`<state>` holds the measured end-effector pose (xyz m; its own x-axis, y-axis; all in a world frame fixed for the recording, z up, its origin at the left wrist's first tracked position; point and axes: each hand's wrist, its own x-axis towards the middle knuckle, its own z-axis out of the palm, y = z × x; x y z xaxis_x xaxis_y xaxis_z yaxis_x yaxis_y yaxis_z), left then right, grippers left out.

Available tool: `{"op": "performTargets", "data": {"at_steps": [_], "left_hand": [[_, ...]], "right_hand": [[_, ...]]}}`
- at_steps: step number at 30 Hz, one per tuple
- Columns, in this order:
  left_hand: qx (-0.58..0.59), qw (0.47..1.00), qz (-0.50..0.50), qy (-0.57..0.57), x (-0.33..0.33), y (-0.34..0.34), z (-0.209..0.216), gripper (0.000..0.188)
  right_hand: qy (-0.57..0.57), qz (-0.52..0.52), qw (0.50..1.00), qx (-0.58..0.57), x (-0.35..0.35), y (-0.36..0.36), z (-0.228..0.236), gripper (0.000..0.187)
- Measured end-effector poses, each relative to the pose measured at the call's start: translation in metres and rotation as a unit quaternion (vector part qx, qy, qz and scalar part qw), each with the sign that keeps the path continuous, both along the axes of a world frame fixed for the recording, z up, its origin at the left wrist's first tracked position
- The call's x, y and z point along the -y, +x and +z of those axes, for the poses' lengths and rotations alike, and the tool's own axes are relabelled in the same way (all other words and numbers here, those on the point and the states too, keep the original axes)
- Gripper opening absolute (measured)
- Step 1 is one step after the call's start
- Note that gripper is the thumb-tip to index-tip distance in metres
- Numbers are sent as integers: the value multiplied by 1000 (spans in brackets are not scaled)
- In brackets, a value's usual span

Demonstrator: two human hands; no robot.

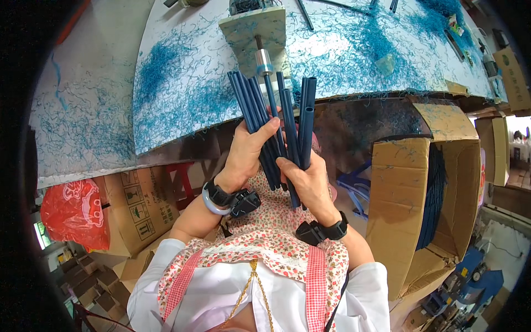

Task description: The person takes plastic tubes from a cardboard box, processes the ends of each tube using a rotary machine, and places the tubes back into the box.

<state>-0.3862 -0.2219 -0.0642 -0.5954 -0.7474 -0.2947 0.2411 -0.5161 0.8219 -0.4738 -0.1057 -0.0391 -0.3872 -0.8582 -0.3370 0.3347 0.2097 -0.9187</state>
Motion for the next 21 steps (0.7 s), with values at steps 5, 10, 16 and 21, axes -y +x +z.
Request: {"op": "performTargets", "data": {"at_steps": [5,10,16,21], "left_hand": [[23,998,-40,33,-14,10,13,31],[49,999,1,-11,-4,12,7,27],[43,998,-4,54,-6,19,18,28],[73,996,-58,-3,0,13,21,29]], "right_hand": [[25,-4,999,-23,-15,4,-5,28],[26,-1,999,-28,4,-4,2,17],[1,40,999,10,-5,-11,-10,11],[0,21,1000,-19,-17,0,-4,13]]}}
